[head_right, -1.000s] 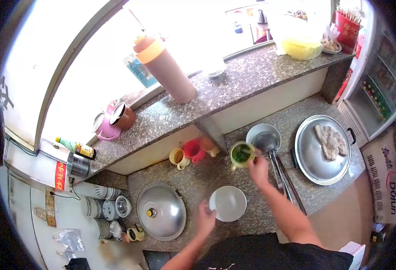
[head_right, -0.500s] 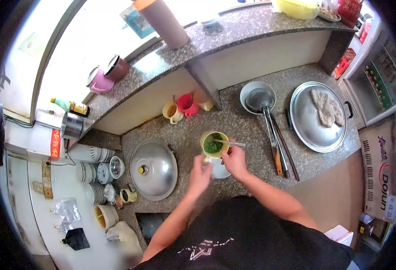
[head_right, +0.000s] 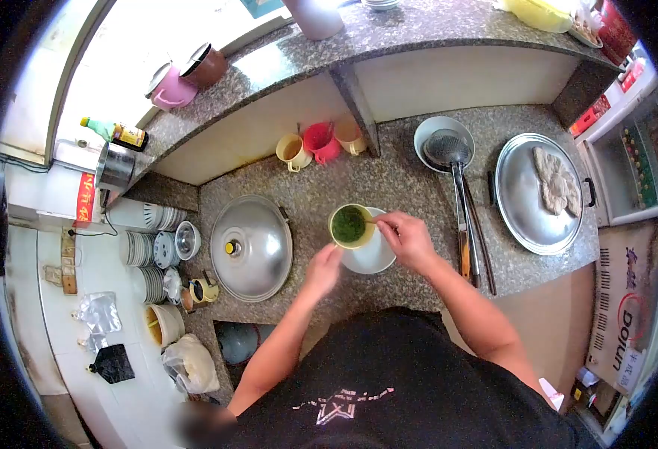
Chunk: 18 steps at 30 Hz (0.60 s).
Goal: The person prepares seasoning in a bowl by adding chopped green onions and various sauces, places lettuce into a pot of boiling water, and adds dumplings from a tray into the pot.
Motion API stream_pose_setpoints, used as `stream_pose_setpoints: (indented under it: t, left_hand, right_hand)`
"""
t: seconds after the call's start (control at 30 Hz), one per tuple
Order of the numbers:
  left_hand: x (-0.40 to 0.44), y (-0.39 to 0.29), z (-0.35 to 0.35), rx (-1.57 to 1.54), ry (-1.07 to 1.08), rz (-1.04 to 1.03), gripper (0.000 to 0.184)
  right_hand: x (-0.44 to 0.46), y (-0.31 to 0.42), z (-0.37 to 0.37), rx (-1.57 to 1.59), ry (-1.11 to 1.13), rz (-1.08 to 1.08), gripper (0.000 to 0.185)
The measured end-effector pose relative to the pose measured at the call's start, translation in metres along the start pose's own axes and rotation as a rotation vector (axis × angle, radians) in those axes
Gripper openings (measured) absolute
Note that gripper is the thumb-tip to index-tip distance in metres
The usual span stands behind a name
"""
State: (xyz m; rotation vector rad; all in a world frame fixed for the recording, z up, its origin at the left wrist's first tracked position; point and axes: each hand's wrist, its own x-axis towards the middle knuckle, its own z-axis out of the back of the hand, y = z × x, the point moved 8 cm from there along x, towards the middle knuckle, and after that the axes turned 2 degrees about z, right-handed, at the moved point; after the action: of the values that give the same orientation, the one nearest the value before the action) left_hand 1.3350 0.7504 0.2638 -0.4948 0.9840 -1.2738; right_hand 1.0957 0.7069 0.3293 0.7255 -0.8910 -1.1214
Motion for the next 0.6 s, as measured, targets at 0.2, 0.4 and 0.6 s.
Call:
stream_pose_setpoints:
  t: [0.2,0.4,0.6]
  left_hand:
    - [0.003,-0.016,0.001,-0.022,-0.015,0.031,0.035]
    - [0.003,-0.02,-0.008,0.033,-0.017,0.041,0.033]
    - [0.006,-0.023,-0.018,0.047,0.0,0.048,0.038]
  right_hand:
    - [-0.039,-0.049,-0.029,0.541,-0.081,-0.405,0.024]
    - [-0.06,-0.064,-0.031,0.648,-0.322,-0.442,0.023]
    - [-0.073,-0.059,-0.037,0.719,-0.229,-0.492,0.025]
